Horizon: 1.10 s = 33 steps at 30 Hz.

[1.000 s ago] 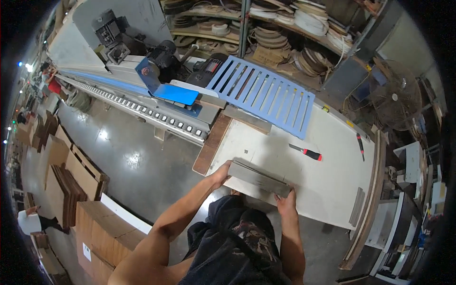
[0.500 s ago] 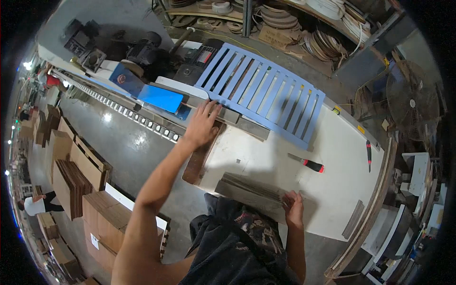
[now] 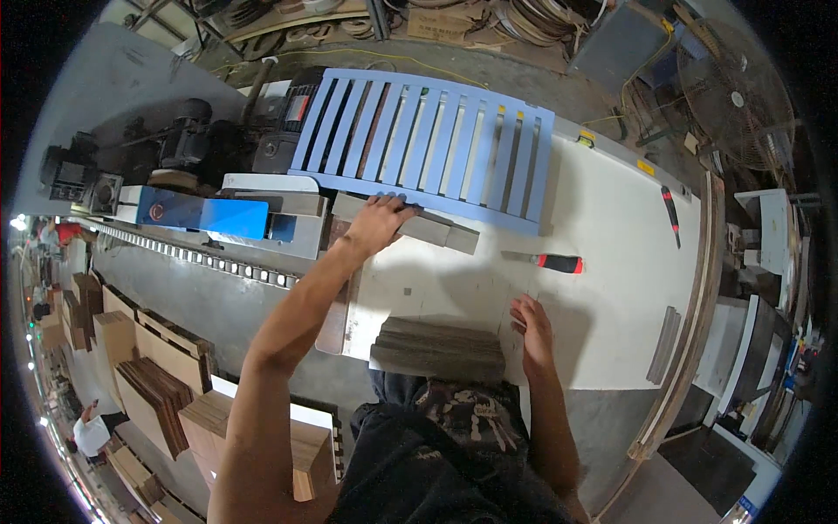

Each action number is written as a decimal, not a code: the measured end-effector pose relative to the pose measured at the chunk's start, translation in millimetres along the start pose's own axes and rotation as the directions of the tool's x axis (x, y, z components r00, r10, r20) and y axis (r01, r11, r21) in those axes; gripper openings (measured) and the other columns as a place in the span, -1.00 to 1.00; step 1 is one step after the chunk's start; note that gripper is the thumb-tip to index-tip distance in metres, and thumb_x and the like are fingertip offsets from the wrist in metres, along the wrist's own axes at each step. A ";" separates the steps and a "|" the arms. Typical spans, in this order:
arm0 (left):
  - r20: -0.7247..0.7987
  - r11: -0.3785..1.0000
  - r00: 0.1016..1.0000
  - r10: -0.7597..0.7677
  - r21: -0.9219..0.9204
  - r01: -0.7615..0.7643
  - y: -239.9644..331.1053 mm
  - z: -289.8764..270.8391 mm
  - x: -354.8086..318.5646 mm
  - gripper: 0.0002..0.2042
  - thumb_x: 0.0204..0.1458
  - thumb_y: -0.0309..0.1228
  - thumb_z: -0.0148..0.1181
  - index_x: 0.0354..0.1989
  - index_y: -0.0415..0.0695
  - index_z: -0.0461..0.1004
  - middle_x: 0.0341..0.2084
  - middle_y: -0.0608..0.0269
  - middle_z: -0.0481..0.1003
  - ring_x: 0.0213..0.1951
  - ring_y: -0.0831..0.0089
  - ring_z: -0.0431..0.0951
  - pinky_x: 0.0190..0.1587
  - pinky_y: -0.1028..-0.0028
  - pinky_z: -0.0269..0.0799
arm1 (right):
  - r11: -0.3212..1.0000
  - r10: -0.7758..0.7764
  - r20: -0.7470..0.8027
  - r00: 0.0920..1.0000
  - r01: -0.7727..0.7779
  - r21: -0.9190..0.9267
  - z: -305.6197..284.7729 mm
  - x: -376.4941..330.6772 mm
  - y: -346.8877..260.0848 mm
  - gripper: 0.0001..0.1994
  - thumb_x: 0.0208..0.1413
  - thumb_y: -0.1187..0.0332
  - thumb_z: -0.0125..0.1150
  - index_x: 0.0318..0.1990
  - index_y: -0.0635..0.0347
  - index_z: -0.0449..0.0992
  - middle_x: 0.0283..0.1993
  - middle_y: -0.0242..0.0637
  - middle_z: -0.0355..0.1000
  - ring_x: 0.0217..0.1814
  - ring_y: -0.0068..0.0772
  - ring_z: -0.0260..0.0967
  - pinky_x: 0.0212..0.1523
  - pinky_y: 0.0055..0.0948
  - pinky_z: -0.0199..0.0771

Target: Processing and stacking wood panels using industrial machinery in a furniture factory.

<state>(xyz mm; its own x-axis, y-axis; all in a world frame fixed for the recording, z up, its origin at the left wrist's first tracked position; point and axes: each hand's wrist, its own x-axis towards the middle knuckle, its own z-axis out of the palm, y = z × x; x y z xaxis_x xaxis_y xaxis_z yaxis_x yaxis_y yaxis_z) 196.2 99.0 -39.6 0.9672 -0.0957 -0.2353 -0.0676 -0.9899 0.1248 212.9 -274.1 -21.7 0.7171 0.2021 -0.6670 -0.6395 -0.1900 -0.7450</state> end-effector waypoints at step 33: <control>0.290 0.918 0.904 0.313 -0.335 -0.210 113.2 16.4 -20.8 -0.48 0.03 -0.02 0.17 0.05 -0.15 0.41 -0.06 -0.04 0.41 -0.14 0.06 0.52 -0.08 0.22 0.49 | 0.911 -0.012 0.311 0.950 0.139 -0.389 10.6 46.9 30.0 -0.53 0.04 0.23 0.33 0.04 0.29 0.38 -0.08 -0.19 0.38 -0.06 -0.28 0.34 0.00 -0.36 0.34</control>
<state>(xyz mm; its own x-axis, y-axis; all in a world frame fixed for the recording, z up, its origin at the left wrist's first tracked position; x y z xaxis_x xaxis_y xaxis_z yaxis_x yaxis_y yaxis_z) 164.3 -12.9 -36.4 0.7826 -0.4266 -0.4535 -0.1833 -0.8540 0.4870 224.3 -260.1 -75.4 0.6031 0.4932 -0.6269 -0.3751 -0.5183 -0.7686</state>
